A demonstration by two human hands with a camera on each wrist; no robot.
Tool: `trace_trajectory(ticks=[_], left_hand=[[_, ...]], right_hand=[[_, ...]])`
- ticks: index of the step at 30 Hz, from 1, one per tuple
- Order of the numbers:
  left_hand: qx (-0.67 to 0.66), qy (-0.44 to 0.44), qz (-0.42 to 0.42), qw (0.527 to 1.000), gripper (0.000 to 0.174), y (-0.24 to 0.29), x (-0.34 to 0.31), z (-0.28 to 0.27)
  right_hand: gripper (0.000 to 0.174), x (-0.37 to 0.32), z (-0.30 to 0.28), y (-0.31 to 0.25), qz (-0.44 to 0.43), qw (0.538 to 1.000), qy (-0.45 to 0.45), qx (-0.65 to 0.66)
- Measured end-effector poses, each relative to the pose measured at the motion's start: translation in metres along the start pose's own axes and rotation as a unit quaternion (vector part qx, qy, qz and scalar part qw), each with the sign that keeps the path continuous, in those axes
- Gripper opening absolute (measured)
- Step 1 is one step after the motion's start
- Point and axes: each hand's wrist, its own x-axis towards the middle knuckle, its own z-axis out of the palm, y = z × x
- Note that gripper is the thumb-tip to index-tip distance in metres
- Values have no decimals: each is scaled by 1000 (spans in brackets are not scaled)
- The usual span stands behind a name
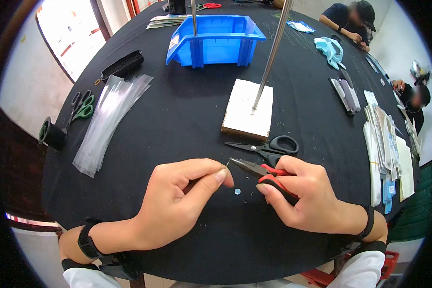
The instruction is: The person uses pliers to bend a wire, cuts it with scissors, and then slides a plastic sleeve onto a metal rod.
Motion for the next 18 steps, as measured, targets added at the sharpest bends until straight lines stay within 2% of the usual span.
trace_trajectory(ticks=[5,8,14,18], left_hand=[[11,0,4,1000,19,-1,-1,1],[45,-18,-43,998,18,10,0,-2],[11,53,9,998,11,-3,4,-1],[13,70,9,997,9,-4,6,-3]], right_hand=[[21,1,0,0,6,1000,-3,8],[21,1,2,3,7,1000,5,29],[21,1,2,2,8,998,10,60],[20,-1,2,-2,13,997,4,81]])
